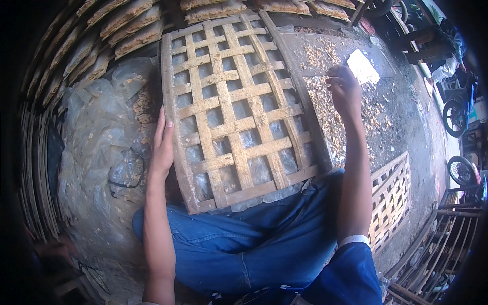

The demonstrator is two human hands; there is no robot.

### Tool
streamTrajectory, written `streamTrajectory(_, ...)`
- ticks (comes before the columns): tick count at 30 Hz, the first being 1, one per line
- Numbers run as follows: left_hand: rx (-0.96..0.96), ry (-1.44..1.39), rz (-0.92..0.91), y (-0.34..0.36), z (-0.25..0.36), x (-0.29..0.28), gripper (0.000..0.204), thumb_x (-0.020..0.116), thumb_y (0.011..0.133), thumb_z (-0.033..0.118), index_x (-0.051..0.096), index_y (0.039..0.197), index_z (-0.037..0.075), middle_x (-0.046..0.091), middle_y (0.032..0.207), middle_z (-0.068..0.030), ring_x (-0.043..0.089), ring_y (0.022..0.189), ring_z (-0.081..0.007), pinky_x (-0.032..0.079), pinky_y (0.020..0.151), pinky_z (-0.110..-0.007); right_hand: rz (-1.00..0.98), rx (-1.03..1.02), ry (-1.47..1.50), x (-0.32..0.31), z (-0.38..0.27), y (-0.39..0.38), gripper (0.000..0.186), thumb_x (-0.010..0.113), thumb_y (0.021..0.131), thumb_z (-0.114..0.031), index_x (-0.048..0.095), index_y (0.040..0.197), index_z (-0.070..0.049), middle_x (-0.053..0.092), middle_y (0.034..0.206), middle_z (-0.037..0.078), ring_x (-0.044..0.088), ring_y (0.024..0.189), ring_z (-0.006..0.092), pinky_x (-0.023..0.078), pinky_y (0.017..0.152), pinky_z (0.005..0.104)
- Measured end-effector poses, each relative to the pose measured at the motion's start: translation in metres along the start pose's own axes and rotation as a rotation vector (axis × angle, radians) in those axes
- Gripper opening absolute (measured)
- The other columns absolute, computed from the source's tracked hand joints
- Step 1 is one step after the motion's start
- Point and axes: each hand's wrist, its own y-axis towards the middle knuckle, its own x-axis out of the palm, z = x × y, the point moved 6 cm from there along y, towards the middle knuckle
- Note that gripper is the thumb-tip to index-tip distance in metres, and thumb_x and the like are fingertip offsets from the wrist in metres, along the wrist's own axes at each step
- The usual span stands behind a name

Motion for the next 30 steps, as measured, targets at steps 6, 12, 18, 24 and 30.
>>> streamTrajectory(6, 0.006, -0.007, 0.014, 0.003, -0.008, 0.001, 0.057, 0.039, 0.109, 0.029, 0.027, 0.159, 0.004, 0.035, 0.16, -0.0223, 0.037, 0.146, -0.0324, 0.029, 0.119, -0.04, 0.232, 0.026, -0.533, -0.033, 0.022, -0.004, 0.023, 0.071, 0.088, -0.019, 0.072, 0.109, -0.009, 0.071, 0.114, 0.014, 0.068, 0.105, 0.0281, 0.053, 0.092, 0.0391)
streamTrajectory(12, -0.038, -0.003, 0.001, 0.001, -0.005, -0.001, 0.058, 0.039, 0.108, 0.029, 0.025, 0.159, 0.005, 0.034, 0.16, -0.0221, 0.036, 0.147, -0.0327, 0.029, 0.12, -0.04, -0.305, -0.177, -0.332, 0.087, -0.082, -0.039, 0.02, 0.077, 0.085, -0.015, 0.067, 0.099, -0.006, 0.068, 0.099, 0.014, 0.066, 0.09, 0.0298, 0.054, 0.076, 0.0401)
streamTrajectory(18, -0.026, 0.017, -0.004, 0.002, 0.0, 0.001, 0.058, 0.04, 0.109, 0.029, 0.026, 0.159, 0.004, 0.035, 0.159, -0.0233, 0.037, 0.146, -0.0325, 0.03, 0.119, -0.04, -0.402, -0.417, -0.268, 0.139, -0.1, -0.061, 0.015, 0.074, 0.08, -0.007, 0.062, 0.085, -0.001, 0.065, 0.09, 0.018, 0.065, 0.088, 0.0385, 0.052, 0.075, 0.0459)
streamTrajectory(24, 0.015, 0.005, 0.003, 0.002, -0.002, 0.0, 0.06, 0.041, 0.108, 0.031, 0.026, 0.158, 0.001, 0.037, 0.158, -0.0248, 0.039, 0.145, -0.0333, 0.03, 0.118, -0.041, -0.313, -0.43, -0.261, 0.143, -0.106, -0.071, 0.008, 0.067, 0.082, -0.003, 0.06, 0.082, 0.0, 0.064, 0.084, 0.02, 0.064, 0.081, 0.0399, 0.052, 0.071, 0.0484)
streamTrajectory(30, 0.023, 0.073, 0.014, 0.002, 0.0, -0.001, 0.062, 0.041, 0.108, 0.035, 0.026, 0.158, 0.001, 0.034, 0.159, -0.0252, 0.036, 0.146, -0.0348, 0.03, 0.119, -0.041, -0.309, -0.411, -0.28, 0.141, -0.105, -0.072, 0.01, 0.065, 0.082, -0.003, 0.058, 0.077, 0.001, 0.065, 0.082, 0.02, 0.065, 0.077, 0.042, 0.052, 0.068, 0.0494)
